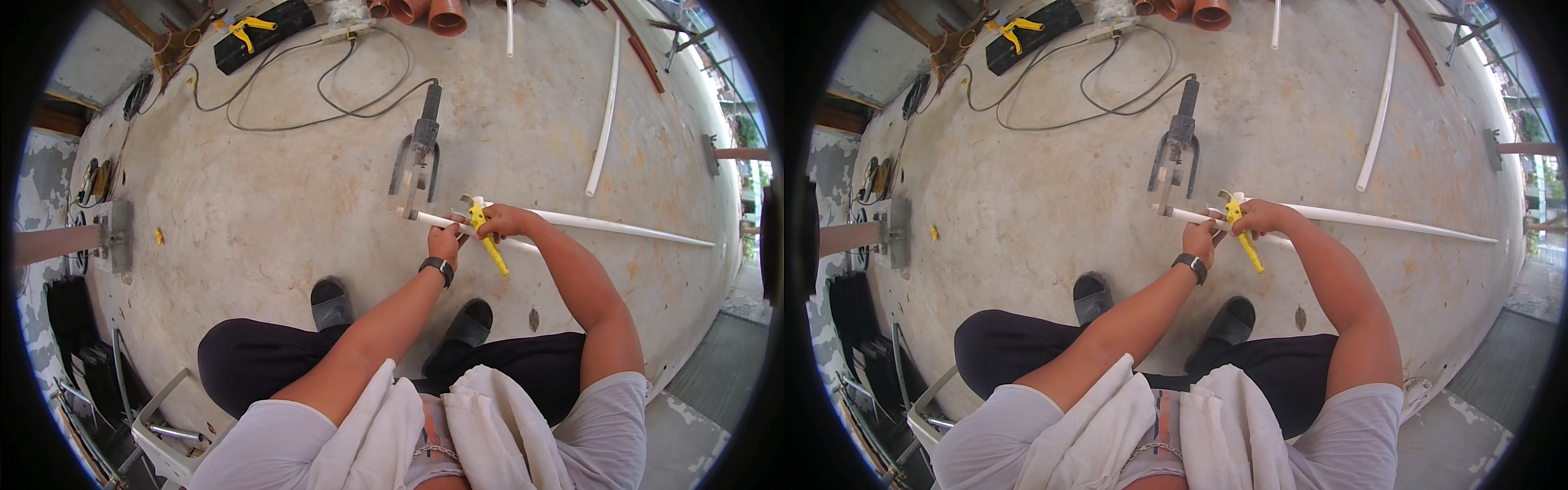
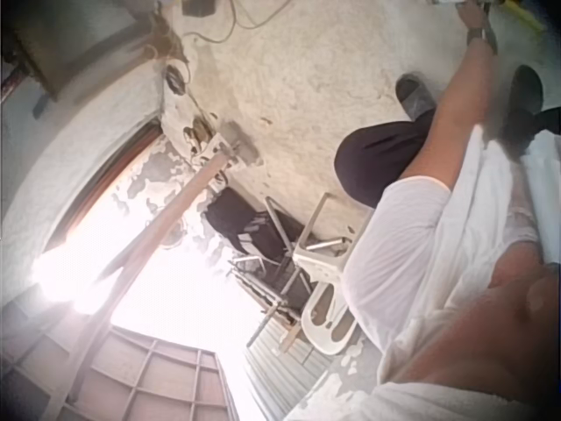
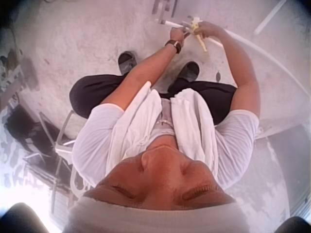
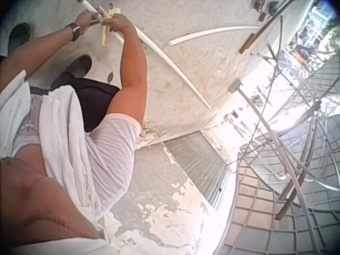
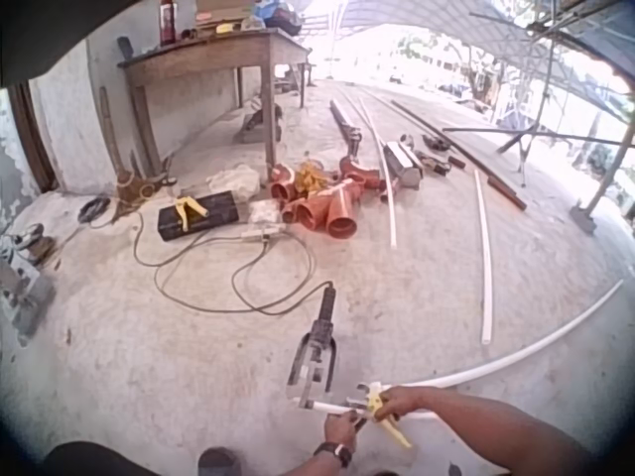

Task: The person assembles white PVC pipes and fittings. They use a pipe cutter to trim a pipe, a deburring tool to smooth the edges, and a heat gun to soften the plastic for joining. The person connects the pipe to a T-fitting and then to an elbow fitting.

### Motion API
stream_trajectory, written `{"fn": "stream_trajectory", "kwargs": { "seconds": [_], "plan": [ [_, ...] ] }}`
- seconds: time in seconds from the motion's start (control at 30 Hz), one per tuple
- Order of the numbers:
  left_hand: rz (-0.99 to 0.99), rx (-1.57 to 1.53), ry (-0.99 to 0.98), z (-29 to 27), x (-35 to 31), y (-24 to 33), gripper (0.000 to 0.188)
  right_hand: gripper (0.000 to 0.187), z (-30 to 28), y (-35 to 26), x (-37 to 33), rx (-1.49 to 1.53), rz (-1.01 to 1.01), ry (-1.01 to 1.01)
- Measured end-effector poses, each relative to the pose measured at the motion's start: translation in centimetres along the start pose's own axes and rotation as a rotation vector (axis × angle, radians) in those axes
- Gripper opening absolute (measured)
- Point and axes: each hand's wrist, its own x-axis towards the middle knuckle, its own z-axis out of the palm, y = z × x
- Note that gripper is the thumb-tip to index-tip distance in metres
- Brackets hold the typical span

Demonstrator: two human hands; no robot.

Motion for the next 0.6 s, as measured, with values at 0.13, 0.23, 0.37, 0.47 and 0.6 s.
{"fn": "stream_trajectory", "kwargs": {
  "seconds": [0.13, 0.23, 0.37, 0.47, 0.6],
  "plan": [
    [0.047, -0.030, -0.005, -0.7, 0.0, -0.8, 0.025, 0.049, -0.2, -0.4, 0.0, -0.023, 0.010, 0.014],
    [0.053, -0.033, 0.016, -0.9, 0.2, -1.0, 0.027, 0.049, -0.4, -0.5, 0.1, -0.012, 0.003, 0.012],
    [0.058, 0.041, 0.111, -0.2, -0.5, -0.5, 0.031, 0.049, -0.3, -0.3, 0.0, 0.001, -0.003, 0.017],
    [0.061, 0.085, 0.139, -0.1, -0.5, -0.1, 0.040, 0.049, -0.4, -0.6, -0.2, -0.013, 0.003, 0.006],
    [0.006, 0.134, 0.161, 0.3, -0.6, 0.4, 0.043, 0.050, -0.4, -0.6, -0.3, -0.019, 0.008, 0.003]
  ]
}}
